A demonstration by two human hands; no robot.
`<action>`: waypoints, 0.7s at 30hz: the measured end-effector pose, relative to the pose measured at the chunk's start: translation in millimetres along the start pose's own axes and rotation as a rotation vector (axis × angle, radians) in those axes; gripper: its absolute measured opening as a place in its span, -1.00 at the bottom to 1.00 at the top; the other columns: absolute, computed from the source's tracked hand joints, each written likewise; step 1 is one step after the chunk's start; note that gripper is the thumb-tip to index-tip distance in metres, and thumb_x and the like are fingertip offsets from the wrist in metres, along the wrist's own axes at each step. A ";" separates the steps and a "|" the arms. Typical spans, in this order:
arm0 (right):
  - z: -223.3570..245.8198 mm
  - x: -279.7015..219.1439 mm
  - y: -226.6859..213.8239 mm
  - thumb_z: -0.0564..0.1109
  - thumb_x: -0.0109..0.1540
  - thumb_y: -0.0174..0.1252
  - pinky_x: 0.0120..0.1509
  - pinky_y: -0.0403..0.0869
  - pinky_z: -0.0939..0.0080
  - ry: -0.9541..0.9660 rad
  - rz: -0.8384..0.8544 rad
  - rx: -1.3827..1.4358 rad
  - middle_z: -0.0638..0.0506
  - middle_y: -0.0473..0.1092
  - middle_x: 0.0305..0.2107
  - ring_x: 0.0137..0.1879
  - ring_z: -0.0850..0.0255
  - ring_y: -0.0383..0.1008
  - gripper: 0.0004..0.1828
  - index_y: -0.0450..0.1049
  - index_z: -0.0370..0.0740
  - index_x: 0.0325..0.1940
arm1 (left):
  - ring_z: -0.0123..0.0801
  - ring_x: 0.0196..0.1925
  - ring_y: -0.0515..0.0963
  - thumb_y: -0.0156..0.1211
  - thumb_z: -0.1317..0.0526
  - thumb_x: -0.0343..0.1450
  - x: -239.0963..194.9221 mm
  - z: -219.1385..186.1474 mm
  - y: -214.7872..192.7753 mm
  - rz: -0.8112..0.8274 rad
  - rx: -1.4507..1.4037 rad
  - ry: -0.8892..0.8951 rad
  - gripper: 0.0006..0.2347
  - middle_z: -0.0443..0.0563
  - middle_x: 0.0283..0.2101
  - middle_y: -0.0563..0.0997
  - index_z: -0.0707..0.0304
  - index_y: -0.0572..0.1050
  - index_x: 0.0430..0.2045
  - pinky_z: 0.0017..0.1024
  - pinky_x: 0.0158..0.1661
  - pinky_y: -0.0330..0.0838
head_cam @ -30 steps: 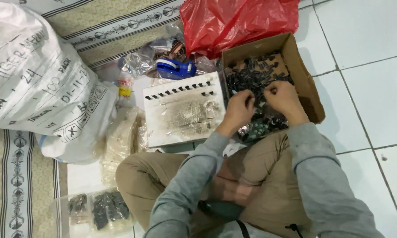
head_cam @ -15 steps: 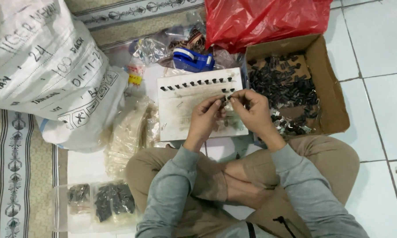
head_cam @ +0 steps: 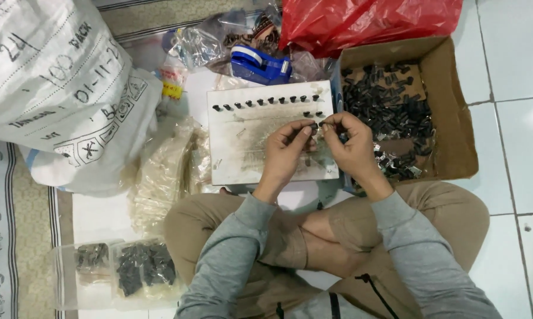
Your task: Assembling small black components into a white template board by picking them from a box and inserting them into holes.
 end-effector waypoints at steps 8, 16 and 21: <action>9.2 0.3 2.8 -0.34 0.33 0.14 -0.24 0.45 0.08 -0.008 0.074 -0.069 -0.15 0.41 -0.53 -0.35 0.07 0.47 -0.92 0.54 -0.35 -0.23 | -0.32 -0.30 0.64 0.18 0.39 0.50 -3.5 -3.0 2.5 -0.018 0.030 0.000 -0.83 0.33 -0.27 0.63 0.56 0.58 -0.10 -0.37 -0.29 0.72; 4.7 -3.1 7.4 -0.32 0.29 0.15 -0.24 0.46 0.04 0.010 0.178 -0.115 -0.15 0.42 -0.53 -0.35 0.03 0.50 -0.94 0.53 -0.32 -0.26 | -0.31 -0.29 0.68 0.23 0.33 0.49 -6.6 -21.2 3.9 -0.031 0.299 0.121 -0.86 0.25 -0.29 0.65 0.41 0.64 -0.15 -0.37 -0.32 0.71; -24.9 -9.6 6.7 -0.30 0.32 0.12 -0.29 0.43 0.15 0.131 0.096 0.017 -0.10 0.40 -0.55 -0.36 0.22 0.41 -0.92 0.53 -0.35 -0.20 | -0.38 -0.29 0.64 0.25 0.32 0.49 -10.5 -33.0 11.4 0.001 0.306 0.212 -0.88 0.21 -0.30 0.65 0.33 0.66 -0.16 -0.42 -0.31 0.67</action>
Point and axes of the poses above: each hand's wrist, its own x-axis towards the middle knuckle, its own y-axis out of the palm, z = x × y, the point moved 8 cm from there along x, towards the middle knuckle
